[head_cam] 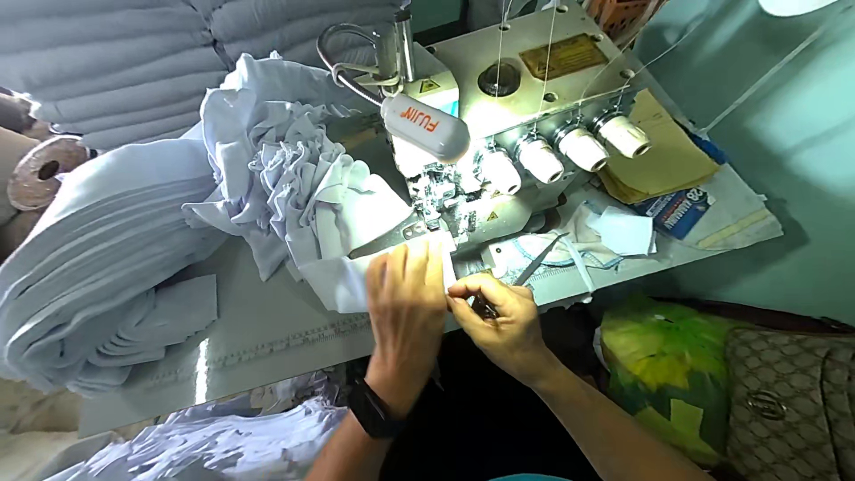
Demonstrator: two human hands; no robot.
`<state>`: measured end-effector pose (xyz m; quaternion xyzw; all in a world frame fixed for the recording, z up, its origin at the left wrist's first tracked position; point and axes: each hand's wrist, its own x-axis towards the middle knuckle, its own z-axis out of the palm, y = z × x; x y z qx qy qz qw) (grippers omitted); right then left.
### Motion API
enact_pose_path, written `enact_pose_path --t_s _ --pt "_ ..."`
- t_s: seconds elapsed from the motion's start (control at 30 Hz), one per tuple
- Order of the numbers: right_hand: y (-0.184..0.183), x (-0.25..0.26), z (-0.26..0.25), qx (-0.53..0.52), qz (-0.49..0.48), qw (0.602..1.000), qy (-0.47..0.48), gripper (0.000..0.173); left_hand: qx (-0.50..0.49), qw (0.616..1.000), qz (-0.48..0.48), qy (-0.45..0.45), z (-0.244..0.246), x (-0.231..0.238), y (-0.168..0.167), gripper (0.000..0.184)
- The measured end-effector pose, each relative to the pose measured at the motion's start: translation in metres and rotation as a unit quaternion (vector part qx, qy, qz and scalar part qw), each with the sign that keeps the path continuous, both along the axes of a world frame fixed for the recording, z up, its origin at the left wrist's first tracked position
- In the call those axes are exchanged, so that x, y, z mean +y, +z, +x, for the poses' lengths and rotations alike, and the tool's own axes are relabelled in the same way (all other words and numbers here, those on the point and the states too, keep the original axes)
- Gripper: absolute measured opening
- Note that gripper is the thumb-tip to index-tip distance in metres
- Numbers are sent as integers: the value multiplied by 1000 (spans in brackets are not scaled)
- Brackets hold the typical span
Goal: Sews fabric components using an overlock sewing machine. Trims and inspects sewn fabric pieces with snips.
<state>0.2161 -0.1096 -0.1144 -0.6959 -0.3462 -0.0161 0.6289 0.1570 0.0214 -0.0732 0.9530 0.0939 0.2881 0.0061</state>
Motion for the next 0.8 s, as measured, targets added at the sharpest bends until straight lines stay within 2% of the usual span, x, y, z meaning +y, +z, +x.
enact_pose_path --t_s 0.07,0.17,0.27,0.4,0.53,0.67,0.8 --pt "3 2 3 -22 -7 1000 -12 8 -2 999 18 46 -4 -12 -16 29" --pt "3 12 8 -29 3 999 -30 7 -14 998 -62 30 -1 -6 -20 31" --pt "8 19 16 -26 4 999 -28 10 2 991 -133 -19 4 10 -7 30" --pt "16 30 30 -91 -48 993 -57 12 35 981 -175 -72 16 42 14 23" --pt "18 35 34 -138 -92 982 -95 15 91 969 -224 -55 32 73 29 20" --pt "-13 19 20 -85 -16 996 -28 14 99 960 -260 -8 70 99 38 29" --pt "-68 -5 18 -63 -67 996 -22 17 68 961 -264 45 91 108 39 36"
